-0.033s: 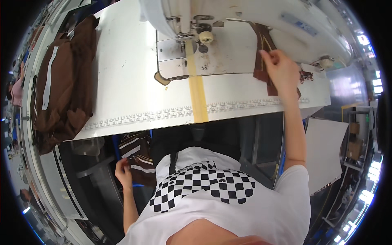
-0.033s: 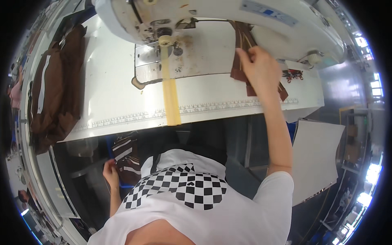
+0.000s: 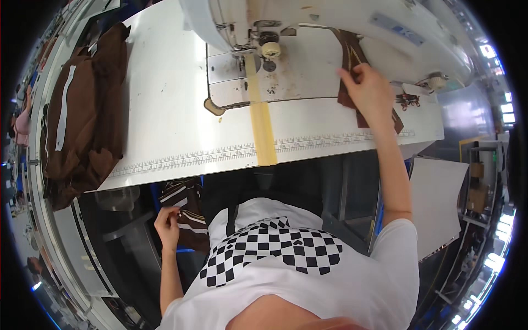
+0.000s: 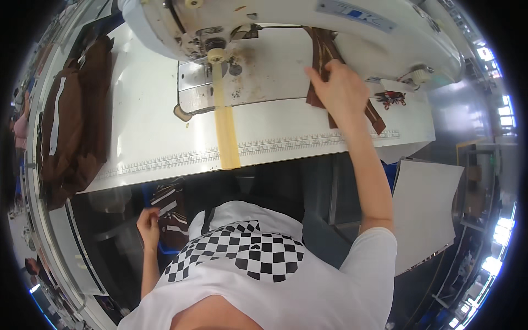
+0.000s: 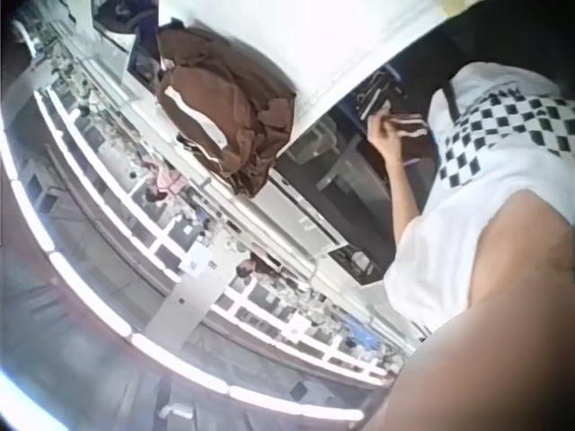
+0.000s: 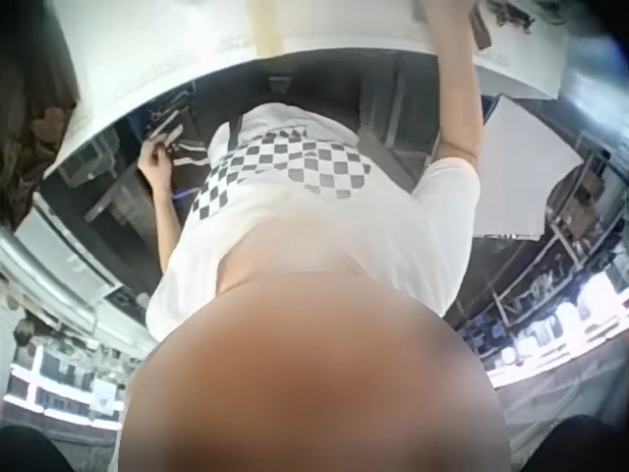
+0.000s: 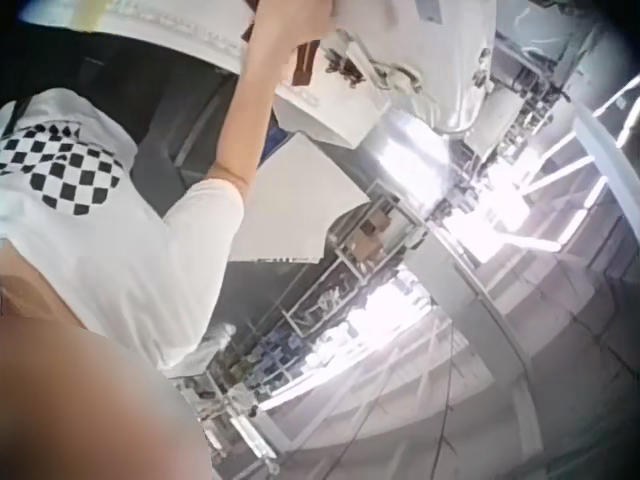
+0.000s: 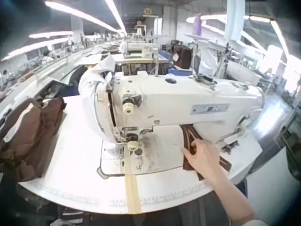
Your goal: Sewing a zipper onto a piece of brown fabric using an industrial sewing machine.
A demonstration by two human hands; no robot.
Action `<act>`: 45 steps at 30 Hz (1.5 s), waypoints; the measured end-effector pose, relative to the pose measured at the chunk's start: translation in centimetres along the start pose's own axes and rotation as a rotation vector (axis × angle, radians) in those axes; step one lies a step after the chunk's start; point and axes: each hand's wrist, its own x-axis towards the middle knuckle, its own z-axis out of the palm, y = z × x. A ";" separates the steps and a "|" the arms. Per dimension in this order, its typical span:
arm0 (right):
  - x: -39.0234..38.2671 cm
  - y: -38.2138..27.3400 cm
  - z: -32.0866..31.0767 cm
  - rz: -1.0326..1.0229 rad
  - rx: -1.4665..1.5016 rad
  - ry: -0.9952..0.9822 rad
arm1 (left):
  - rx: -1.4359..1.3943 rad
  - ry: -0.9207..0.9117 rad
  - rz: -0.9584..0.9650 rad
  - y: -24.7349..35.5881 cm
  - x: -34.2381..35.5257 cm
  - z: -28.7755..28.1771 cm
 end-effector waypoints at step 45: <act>-11.8 -12.5 -3.3 -0.715 0.497 -0.933 | -0.340 0.209 1.073 27.7 11.7 -1.4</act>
